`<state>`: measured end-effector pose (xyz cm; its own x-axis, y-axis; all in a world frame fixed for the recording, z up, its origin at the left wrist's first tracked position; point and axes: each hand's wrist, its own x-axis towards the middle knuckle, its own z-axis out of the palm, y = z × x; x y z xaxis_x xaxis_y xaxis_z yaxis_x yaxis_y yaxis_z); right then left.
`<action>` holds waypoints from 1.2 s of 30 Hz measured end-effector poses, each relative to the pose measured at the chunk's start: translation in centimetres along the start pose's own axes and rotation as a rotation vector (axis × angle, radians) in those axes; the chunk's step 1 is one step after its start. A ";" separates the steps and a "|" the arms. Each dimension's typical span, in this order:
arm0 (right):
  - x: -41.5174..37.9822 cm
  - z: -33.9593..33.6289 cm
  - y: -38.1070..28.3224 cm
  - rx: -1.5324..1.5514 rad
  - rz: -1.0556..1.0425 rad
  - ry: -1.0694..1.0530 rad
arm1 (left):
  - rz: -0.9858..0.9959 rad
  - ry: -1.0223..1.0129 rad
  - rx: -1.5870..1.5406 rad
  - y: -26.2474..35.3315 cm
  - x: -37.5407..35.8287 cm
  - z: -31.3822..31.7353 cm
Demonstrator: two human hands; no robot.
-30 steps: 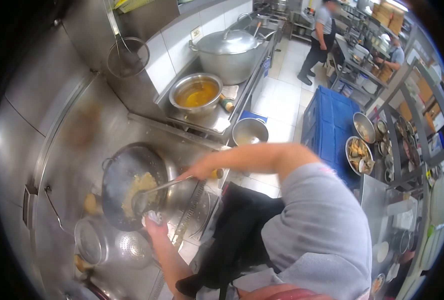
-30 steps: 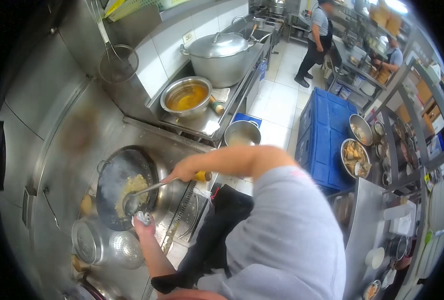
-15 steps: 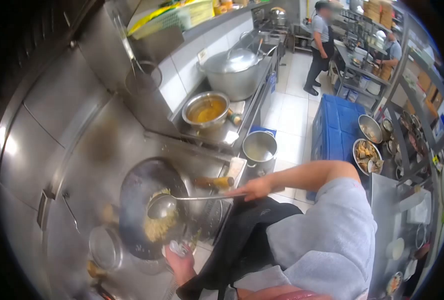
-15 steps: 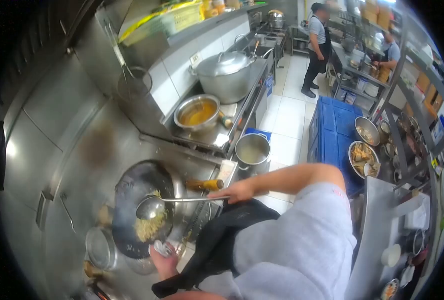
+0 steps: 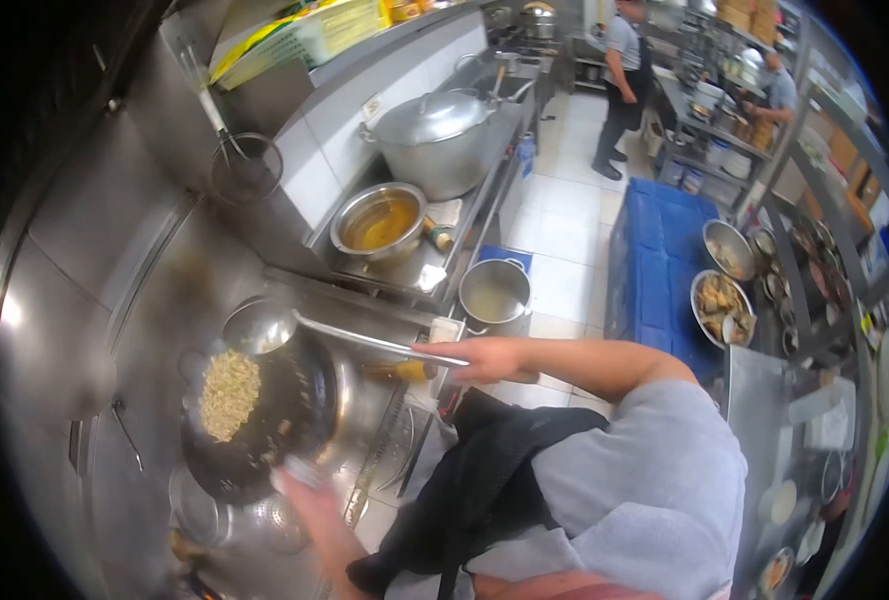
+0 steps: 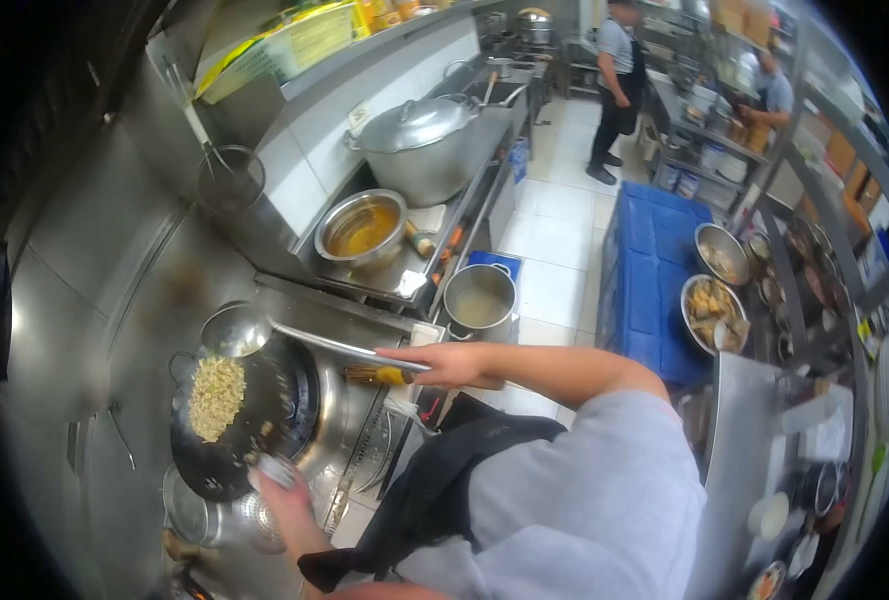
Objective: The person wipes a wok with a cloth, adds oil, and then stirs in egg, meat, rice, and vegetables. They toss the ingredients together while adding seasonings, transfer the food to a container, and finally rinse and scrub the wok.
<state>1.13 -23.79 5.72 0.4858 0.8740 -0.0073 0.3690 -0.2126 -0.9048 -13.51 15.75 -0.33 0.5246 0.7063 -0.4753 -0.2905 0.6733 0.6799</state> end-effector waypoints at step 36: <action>-15.4 -13.1 0.2 0.431 0.117 -0.096 | 0.045 0.174 -0.177 -9.3 -15.2 8.9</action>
<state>4.13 -43.01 11.21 0.4212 0.8960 -0.1408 -0.0570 -0.1288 -0.9900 -11.64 -3.24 5.56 0.3670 0.7528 -0.5464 -0.4542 0.6577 0.6010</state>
